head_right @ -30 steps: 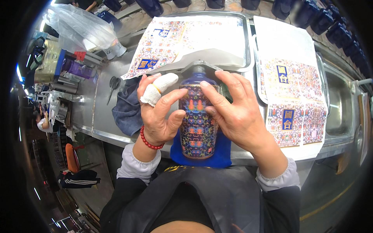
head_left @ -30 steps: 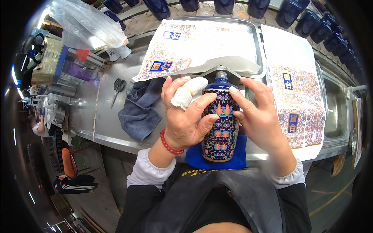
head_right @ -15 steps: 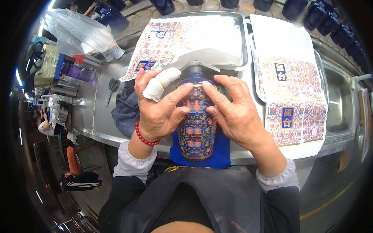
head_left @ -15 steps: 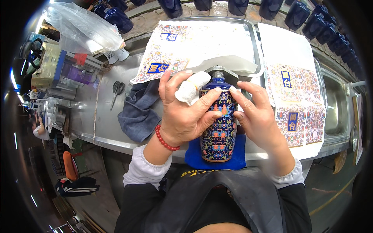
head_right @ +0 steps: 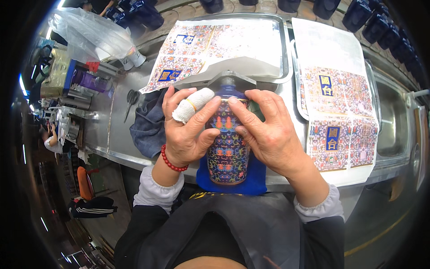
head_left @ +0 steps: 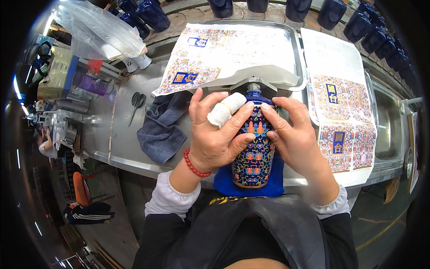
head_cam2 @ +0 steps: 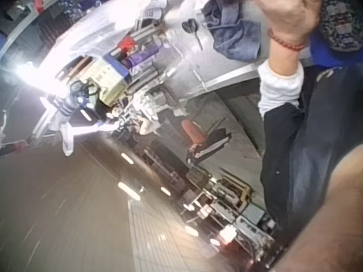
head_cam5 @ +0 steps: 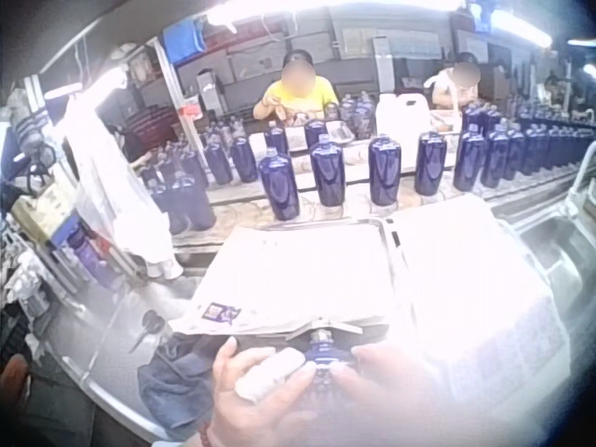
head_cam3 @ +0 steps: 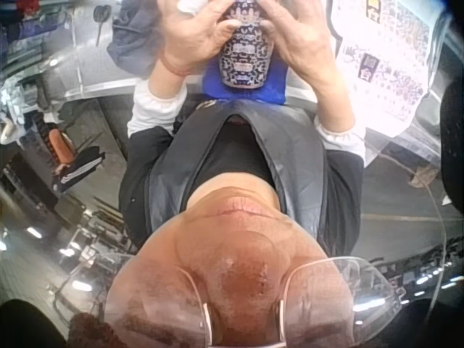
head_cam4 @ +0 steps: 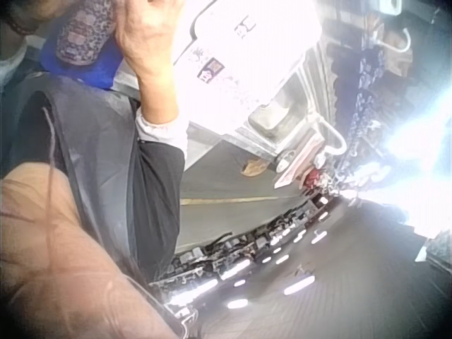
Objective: The person applies a decorative sticker to a cylindrical bottle and uses a green squeegee to smooth it. They rotate the bottle and repeatedly press and rub the sticker surface to remove air bubbles and ensure adhesion.
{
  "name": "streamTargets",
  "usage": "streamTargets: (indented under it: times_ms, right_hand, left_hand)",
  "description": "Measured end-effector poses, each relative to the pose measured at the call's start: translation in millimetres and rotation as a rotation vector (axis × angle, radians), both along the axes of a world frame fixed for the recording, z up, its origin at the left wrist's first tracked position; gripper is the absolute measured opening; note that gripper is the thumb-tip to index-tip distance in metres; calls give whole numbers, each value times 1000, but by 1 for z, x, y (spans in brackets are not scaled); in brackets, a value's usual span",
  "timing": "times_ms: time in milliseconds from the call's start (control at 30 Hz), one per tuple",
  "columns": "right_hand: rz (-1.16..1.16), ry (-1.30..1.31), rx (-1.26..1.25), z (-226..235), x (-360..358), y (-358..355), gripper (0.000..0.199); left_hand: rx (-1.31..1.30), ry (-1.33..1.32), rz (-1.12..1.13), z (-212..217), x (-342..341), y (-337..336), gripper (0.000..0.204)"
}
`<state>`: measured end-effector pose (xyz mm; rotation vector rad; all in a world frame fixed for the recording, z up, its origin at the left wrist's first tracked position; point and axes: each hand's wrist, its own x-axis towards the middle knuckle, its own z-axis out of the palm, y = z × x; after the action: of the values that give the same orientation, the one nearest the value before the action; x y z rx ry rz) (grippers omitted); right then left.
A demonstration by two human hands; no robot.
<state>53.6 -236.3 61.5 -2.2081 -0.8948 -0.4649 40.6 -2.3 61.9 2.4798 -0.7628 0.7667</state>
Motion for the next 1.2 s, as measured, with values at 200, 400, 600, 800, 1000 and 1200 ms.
streamTargets:
  times_ms: [200,400,600,800,1000,1200]
  right_hand:
    - [3,52,-10,2,-2,0,51]
    - [-18,57,58,2,-2,0,60]
    - [-8,80,94,-2,-3,-3,61]
    - [10,70,14,-5,-3,-6,62]
    - [17,39,-41,-2,-8,-5,61]
    - [20,38,-51,2,-7,-7,61]
  left_hand:
    - [-48,12,-11,-1,-1,-4,56]
    - [30,40,-116,11,-1,-3,69]
    - [139,64,-164,15,8,-2,70]
    - [-52,107,-150,6,13,5,74]
    - [-113,34,-89,-3,6,7,75]
    - [-72,8,-51,-10,-3,5,74]
